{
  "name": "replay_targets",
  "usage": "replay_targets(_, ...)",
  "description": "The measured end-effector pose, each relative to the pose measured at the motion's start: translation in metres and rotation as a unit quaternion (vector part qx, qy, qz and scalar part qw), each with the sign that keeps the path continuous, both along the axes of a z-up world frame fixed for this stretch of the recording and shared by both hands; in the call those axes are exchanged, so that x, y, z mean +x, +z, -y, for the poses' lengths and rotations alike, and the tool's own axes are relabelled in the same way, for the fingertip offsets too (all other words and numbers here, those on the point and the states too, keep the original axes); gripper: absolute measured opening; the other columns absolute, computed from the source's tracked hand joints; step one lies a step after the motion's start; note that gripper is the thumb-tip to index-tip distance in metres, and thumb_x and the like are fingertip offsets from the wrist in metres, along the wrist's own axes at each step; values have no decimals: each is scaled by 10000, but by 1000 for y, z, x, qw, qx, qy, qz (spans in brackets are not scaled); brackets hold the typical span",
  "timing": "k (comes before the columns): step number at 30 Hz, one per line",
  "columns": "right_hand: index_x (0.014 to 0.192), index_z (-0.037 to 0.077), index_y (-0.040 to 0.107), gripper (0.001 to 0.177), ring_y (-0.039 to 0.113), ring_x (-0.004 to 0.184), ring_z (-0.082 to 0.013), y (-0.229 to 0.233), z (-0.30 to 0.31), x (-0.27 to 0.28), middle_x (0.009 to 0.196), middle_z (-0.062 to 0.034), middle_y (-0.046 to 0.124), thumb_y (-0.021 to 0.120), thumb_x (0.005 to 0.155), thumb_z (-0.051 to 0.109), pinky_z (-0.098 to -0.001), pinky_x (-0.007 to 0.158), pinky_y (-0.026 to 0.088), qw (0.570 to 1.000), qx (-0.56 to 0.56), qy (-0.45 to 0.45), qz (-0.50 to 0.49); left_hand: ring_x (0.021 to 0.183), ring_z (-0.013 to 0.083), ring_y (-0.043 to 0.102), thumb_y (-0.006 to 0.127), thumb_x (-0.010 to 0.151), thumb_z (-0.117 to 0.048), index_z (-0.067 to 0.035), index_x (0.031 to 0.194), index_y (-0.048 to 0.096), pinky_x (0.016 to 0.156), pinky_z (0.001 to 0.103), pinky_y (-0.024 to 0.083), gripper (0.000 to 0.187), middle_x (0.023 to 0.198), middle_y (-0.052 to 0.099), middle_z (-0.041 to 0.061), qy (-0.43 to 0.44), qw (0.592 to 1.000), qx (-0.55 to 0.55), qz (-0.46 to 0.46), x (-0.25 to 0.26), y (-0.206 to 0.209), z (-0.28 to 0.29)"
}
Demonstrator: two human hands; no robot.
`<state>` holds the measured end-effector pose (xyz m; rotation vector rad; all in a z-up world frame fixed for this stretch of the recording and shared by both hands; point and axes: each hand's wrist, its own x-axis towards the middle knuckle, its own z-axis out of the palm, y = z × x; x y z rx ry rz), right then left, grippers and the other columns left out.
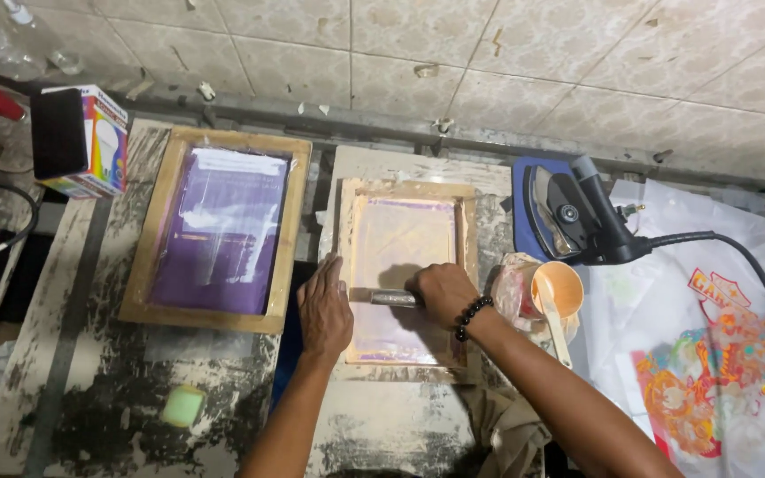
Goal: The person uses a squeegee to spread a yellow substance across a screen printing frame. They then use a wooden stick to scrape the squeegee and apply more of the substance to the frame before resuming the spreading motion.
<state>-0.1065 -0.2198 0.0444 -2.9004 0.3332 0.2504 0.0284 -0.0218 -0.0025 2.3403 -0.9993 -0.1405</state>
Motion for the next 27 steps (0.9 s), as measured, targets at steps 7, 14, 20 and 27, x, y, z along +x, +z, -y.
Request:
replay_targets(7,946,258,745,121,730,838,-233,-9,20,32,864,15,739,708,846,201,-388,668,609,987,-138,-59,61,1458,244,441,286,1130,-227,-162,1525,449,1106,434,356,432,1535,517,90,9,1000,10,14,-9,-3,-5)
replay_targets(14,915,232,739,102,716,820,-250,-6,3,4,853,1,732,669,853,193,-389,661,594,993,-103,-23,59,1441,250,466,331,1118,-220,-162,1502,482,1090,435,365,417,1513,552,84,28,999,-5,19,-3,-1,-2)
replay_targets(20,836,212,737,172,744,756,-283,-12,66,56,735,-37,728,585,914,195,-423,642,599,986,-118,-100,69,1438,241,470,344,1115,-223,-182,1494,491,1079,429,367,408,1505,561,72,30,999,-9,28,-2,0,-1)
replay_targets(27,796,192,774,193,766,740,-292,-28,71,74,694,-56,737,602,858,130,-413,635,606,981,-151,-115,-36,1456,242,460,342,1113,-213,-180,1494,482,1080,443,368,407,1529,546,74,27,1000,6,8,-1,2,-1)
